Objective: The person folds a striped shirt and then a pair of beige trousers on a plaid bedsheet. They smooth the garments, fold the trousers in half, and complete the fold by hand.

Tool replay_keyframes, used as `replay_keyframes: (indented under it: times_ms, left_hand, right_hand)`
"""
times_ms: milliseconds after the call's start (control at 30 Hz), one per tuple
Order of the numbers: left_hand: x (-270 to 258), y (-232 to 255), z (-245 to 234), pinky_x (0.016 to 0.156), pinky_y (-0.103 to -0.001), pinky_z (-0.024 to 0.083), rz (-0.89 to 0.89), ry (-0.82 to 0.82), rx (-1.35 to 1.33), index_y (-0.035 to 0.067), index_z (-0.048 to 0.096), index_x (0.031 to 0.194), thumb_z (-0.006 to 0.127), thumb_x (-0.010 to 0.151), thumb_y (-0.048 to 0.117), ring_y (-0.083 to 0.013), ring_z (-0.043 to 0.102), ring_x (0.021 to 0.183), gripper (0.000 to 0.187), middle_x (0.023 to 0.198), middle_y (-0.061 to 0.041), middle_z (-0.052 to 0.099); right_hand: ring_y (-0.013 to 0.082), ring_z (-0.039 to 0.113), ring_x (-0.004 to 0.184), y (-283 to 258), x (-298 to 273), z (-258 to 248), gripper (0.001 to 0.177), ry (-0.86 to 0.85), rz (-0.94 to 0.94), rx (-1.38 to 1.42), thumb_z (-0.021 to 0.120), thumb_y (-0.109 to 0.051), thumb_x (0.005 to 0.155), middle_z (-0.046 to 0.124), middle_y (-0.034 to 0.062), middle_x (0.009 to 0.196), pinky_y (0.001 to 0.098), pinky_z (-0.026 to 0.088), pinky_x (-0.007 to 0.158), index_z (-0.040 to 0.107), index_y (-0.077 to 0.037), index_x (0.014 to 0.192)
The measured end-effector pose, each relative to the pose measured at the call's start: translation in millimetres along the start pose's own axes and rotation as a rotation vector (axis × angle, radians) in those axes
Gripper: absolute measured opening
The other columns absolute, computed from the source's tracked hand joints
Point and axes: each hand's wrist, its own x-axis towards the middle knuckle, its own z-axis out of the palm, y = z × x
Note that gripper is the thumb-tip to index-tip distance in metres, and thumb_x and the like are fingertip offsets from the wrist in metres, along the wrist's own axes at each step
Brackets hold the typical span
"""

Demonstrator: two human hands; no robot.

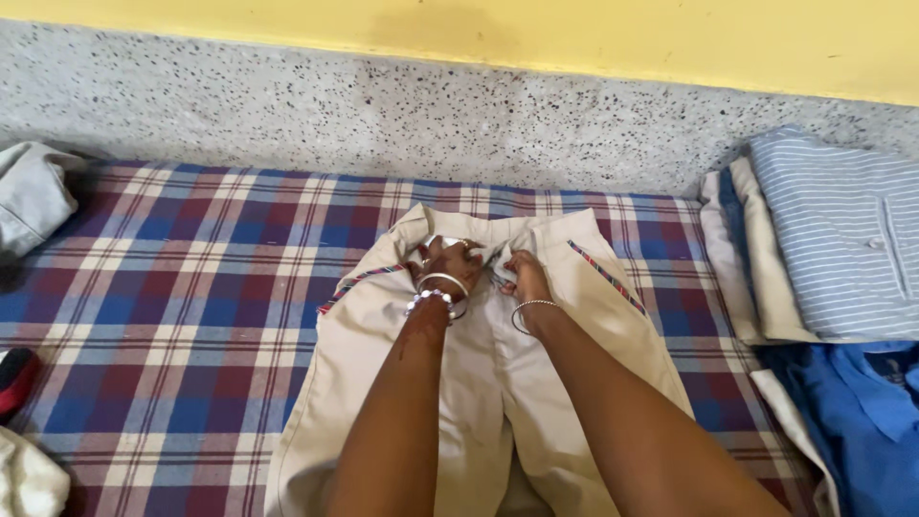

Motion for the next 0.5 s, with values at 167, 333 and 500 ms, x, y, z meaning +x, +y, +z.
replay_keyframes:
  times_ms: [167, 333, 500]
  left_hand:
    - [-20, 30, 10, 0.116, -0.074, 0.003, 0.250, 0.360, -0.145, 0.032, 0.079, 0.109, 0.057, 0.099, 0.036, -0.0367, 0.030, 0.149, 0.024, 0.158, -0.013, 0.041]
    - [-29, 19, 47, 0.120, -0.071, -0.001, 0.112, 0.300, -0.353, 0.023, 0.074, 0.110, 0.065, 0.092, 0.032, -0.0262, 0.048, 0.139, 0.021, 0.131, -0.005, 0.065]
    - [-15, -1, 58, 0.133, -0.057, 0.030, 0.467, 0.471, -0.704, 0.021, 0.072, 0.106, 0.066, 0.103, 0.043, -0.0272, 0.063, 0.122, 0.023, 0.115, -0.001, 0.073]
  right_hand:
    - [0.0149, 0.059, 0.091, -7, -15, 1, 0.015, -0.066, -0.055, -0.123, 0.058, -0.017, 0.092, 0.066, 0.0029, 0.102, 0.0327, 0.049, 0.074, 0.062, -0.012, 0.106]
    - [0.0128, 0.062, 0.099, -20, -29, 3, 0.013, -0.140, -0.010, -0.040, 0.058, -0.017, 0.089, 0.068, -0.0010, 0.103, 0.0338, 0.049, 0.079, 0.063, -0.014, 0.101]
    - [0.0128, 0.060, 0.092, -24, -32, 2, 0.005, -0.084, -0.031, -0.148, 0.060, -0.016, 0.089, 0.066, -0.0011, 0.092, 0.0345, 0.051, 0.077, 0.064, -0.013, 0.088]
